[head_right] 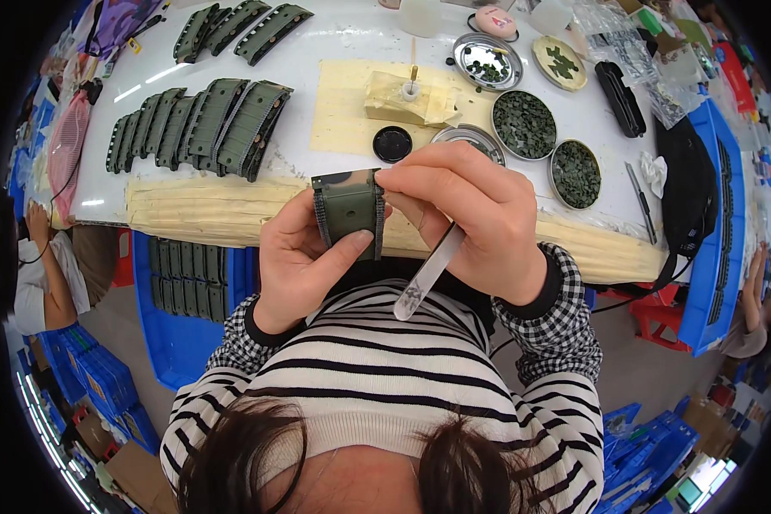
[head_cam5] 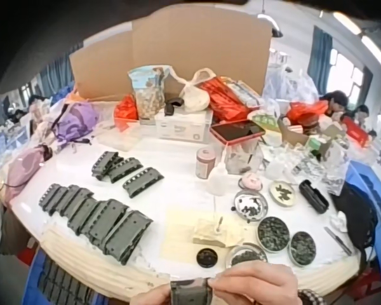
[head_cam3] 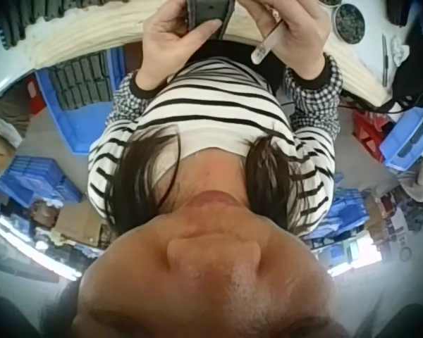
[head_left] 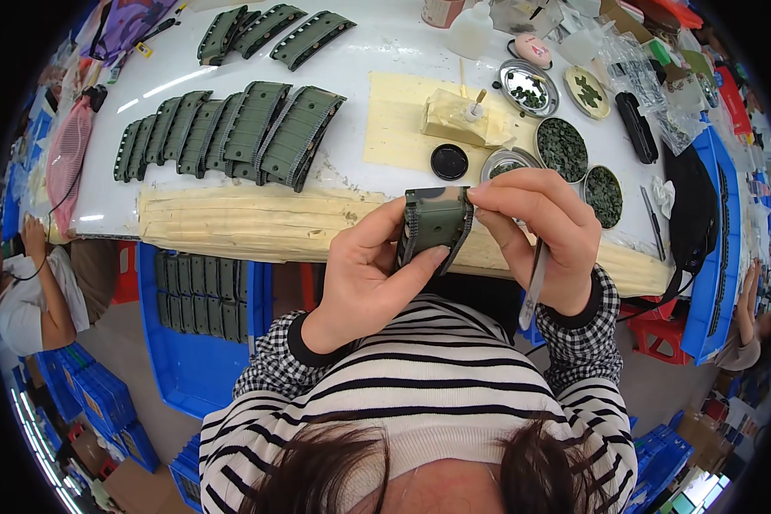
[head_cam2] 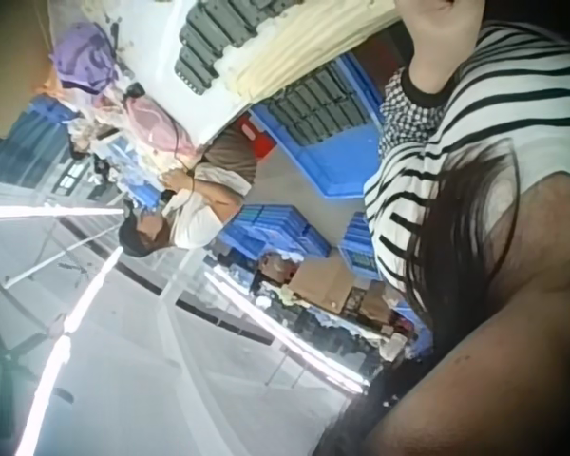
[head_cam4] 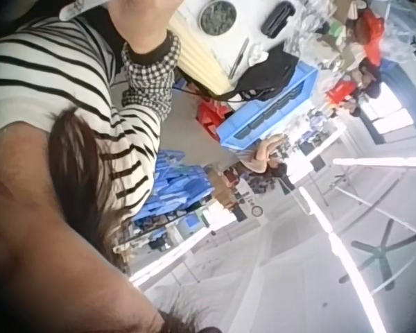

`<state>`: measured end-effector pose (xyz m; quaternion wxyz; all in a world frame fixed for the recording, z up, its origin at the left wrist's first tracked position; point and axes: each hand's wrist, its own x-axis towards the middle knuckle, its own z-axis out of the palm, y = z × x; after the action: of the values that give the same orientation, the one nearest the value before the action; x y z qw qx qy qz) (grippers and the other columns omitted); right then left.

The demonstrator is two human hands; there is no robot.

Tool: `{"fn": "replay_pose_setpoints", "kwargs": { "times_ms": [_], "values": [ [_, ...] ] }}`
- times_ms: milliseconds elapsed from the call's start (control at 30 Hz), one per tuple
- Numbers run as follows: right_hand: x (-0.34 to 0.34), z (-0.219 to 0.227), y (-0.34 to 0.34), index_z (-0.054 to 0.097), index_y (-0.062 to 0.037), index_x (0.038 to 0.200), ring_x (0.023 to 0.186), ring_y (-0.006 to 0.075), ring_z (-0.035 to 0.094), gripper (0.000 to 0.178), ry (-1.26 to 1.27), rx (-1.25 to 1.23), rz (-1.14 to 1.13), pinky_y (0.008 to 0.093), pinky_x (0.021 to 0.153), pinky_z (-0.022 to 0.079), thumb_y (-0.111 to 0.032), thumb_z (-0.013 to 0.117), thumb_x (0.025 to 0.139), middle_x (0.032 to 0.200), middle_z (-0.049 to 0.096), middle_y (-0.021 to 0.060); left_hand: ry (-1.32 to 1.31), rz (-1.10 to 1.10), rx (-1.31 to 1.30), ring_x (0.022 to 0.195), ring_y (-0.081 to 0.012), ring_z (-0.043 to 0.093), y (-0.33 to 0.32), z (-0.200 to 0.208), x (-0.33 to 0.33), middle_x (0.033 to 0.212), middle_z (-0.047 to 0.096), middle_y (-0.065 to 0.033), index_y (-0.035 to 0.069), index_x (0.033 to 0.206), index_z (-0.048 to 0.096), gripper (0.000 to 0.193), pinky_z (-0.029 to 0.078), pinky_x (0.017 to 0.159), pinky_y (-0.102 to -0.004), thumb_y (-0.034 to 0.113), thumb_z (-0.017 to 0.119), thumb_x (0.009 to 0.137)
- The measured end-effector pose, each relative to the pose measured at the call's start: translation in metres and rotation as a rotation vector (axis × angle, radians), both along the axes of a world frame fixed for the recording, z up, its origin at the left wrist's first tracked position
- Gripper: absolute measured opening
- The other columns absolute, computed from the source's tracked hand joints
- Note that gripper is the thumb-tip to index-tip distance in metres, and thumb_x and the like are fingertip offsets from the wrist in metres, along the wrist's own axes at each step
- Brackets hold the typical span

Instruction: Assembling tiny plastic toy tank models using tweezers to attach small components.

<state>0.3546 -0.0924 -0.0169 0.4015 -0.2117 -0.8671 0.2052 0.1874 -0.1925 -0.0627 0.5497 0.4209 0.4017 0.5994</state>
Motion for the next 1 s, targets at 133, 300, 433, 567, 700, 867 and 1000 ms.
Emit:
{"fn": "replay_pose_setpoints", "kwargs": {
  "times_ms": [133, 300, 433, 567, 700, 867, 1000],
  "values": [
    [0.001, -0.001, 0.0, 0.068, -0.0038, 0.093, 0.065, 0.0206, 0.063, 0.023, -0.039, 0.036, -0.004, 0.0276, 0.053, 0.05, 0.001, 0.074, 0.072, 0.086, 0.063, 0.009, 0.0, 0.029, 0.036, 0.103, -0.012, 0.057, 0.0, -0.004, 0.003, 0.115, 0.06, -0.0106, -0.008, 0.129, 0.047, 0.045, 0.048, 0.087, -0.0245, -0.009, 0.06, 0.086],
    [0.001, -0.011, -0.006, 0.067, -0.0039, 0.095, 0.064, 0.0209, 0.062, 0.024, 0.012, 0.037, -0.047, 0.0286, 0.054, 0.05, 0.001, 0.073, 0.072, 0.087, 0.062, 0.0092, -0.005, 0.015, -0.007, 0.105, -0.0133, 0.058, -0.002, 0.0, 0.005, 0.115, 0.061, -0.0114, -0.008, 0.129, 0.047, 0.046, 0.048, 0.09, -0.0258, -0.009, 0.06, 0.086],
    [0.003, -0.014, -0.015, 0.068, -0.0036, 0.099, 0.064, 0.0204, 0.062, 0.028, 0.046, -0.068, -0.051, 0.0286, 0.055, 0.051, 0.001, 0.074, 0.072, 0.087, 0.062, 0.0093, -0.022, 0.029, 0.0, 0.106, -0.0126, 0.057, 0.002, -0.002, 0.005, 0.117, 0.059, -0.0115, -0.007, 0.131, 0.045, 0.047, 0.048, 0.09, -0.0256, -0.009, 0.059, 0.086],
    [0.036, -0.012, -0.007, 0.063, -0.0031, 0.111, 0.052, 0.0045, 0.042, 0.035, 0.096, -0.247, -0.315, 0.019, 0.047, 0.032, 0.004, 0.07, 0.077, 0.085, 0.064, 0.0039, -0.04, 0.025, -0.032, 0.109, -0.0246, 0.061, 0.003, -0.002, 0.002, 0.121, 0.059, -0.0196, -0.004, 0.133, 0.042, 0.049, 0.051, 0.094, -0.0363, -0.008, 0.057, 0.086],
    [0.094, -0.007, 0.029, 0.065, -0.0002, 0.09, 0.056, 0.0073, 0.045, 0.011, -0.143, -0.198, -0.674, 0.0229, 0.052, 0.035, -0.006, 0.07, 0.082, 0.075, 0.062, 0.0036, -0.219, -0.016, -0.081, 0.112, -0.0217, 0.059, 0.004, 0.0, 0.003, 0.123, 0.057, -0.0182, -0.005, 0.135, 0.04, 0.05, 0.047, 0.098, -0.0327, -0.011, 0.054, 0.087],
    [0.134, -0.021, 0.047, 0.063, 0.0016, 0.087, 0.066, 0.0209, 0.058, 0.014, -0.341, -0.237, -0.68, 0.0311, 0.063, 0.045, -0.009, 0.07, 0.08, 0.077, 0.063, 0.0114, -0.214, -0.032, -0.075, 0.113, -0.023, 0.059, 0.006, 0.0, 0.004, 0.124, 0.056, -0.0188, -0.005, 0.134, 0.039, 0.049, 0.047, 0.099, -0.0343, -0.011, 0.053, 0.087],
    [0.136, -0.024, 0.053, 0.062, 0.0025, 0.087, 0.069, 0.0232, 0.062, 0.016, -0.361, -0.265, -0.599, 0.0325, 0.064, 0.046, -0.008, 0.07, 0.079, 0.078, 0.064, 0.0126, -0.216, -0.027, -0.091, 0.113, -0.0226, 0.059, 0.006, 0.001, 0.005, 0.124, 0.057, -0.0184, -0.005, 0.134, 0.039, 0.049, 0.047, 0.099, -0.034, -0.011, 0.053, 0.087]
  ]
}}
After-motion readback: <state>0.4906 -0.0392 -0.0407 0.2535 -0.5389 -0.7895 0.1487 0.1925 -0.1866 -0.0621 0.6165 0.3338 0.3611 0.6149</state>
